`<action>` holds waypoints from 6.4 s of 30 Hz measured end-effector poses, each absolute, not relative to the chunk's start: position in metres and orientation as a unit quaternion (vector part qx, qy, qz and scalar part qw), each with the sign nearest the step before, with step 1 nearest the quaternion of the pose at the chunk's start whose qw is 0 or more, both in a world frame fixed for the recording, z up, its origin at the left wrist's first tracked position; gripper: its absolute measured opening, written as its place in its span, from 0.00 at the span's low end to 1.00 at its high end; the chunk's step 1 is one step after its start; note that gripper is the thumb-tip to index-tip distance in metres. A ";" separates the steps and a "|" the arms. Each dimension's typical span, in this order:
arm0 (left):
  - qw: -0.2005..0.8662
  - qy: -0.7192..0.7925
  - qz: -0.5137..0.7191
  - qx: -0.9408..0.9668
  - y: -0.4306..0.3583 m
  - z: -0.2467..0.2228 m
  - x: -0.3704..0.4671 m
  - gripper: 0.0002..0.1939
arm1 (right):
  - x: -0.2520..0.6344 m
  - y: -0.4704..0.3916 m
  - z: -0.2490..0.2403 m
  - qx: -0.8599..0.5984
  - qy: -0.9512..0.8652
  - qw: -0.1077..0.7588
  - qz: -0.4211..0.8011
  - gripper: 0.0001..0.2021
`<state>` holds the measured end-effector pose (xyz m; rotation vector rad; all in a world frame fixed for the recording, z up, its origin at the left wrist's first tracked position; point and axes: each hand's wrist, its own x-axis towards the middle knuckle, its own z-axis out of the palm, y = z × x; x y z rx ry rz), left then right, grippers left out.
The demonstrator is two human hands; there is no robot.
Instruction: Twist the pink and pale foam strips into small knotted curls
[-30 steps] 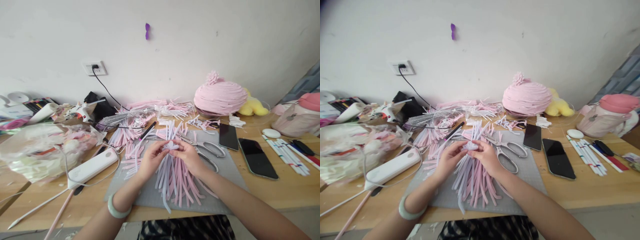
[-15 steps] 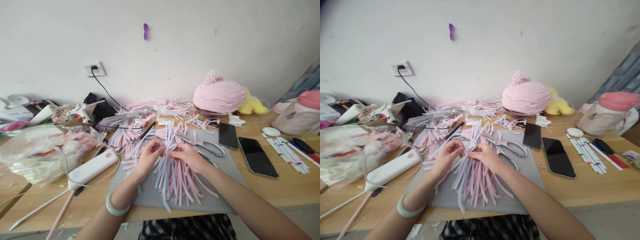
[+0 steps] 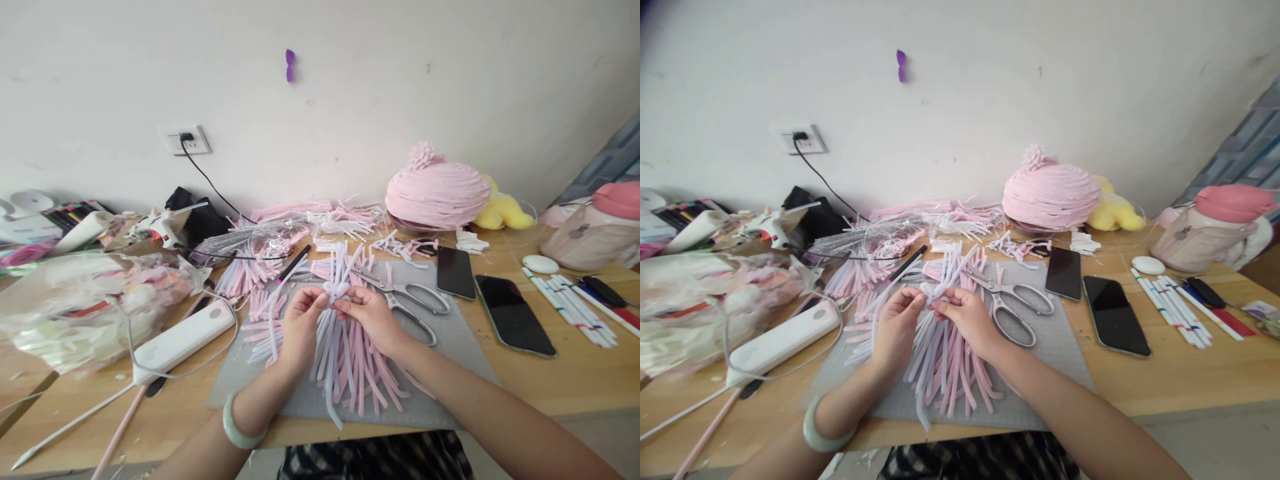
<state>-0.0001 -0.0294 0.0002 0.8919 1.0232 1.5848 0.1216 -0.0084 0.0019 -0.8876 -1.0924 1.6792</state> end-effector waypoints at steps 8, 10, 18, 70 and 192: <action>0.527 0.430 0.629 0.375 -0.029 -0.001 0.002 0.09 | 0.121 -0.011 0.000 -0.382 -0.500 0.428 0.649 0.11; 0.535 0.428 0.623 0.376 -0.029 0.001 0.001 0.09 | 0.123 -0.007 -0.001 -0.400 -0.506 0.444 0.623 0.11; 0.621 0.365 0.625 0.301 -0.017 0.003 -0.020 0.09 | 0.144 0.013 0.015 -0.379 -0.324 0.498 0.709 0.10; 0.539 0.511 0.367 0.560 -0.015 0.003 -0.022 0.22 | 0.163 0.023 0.007 -0.453 -0.875 0.168 0.024 0.21; 0.297 0.427 0.151 0.841 -0.030 0.021 -0.019 0.08 | 0.174 0.012 0.030 -0.411 -0.834 0.160 0.332 0.10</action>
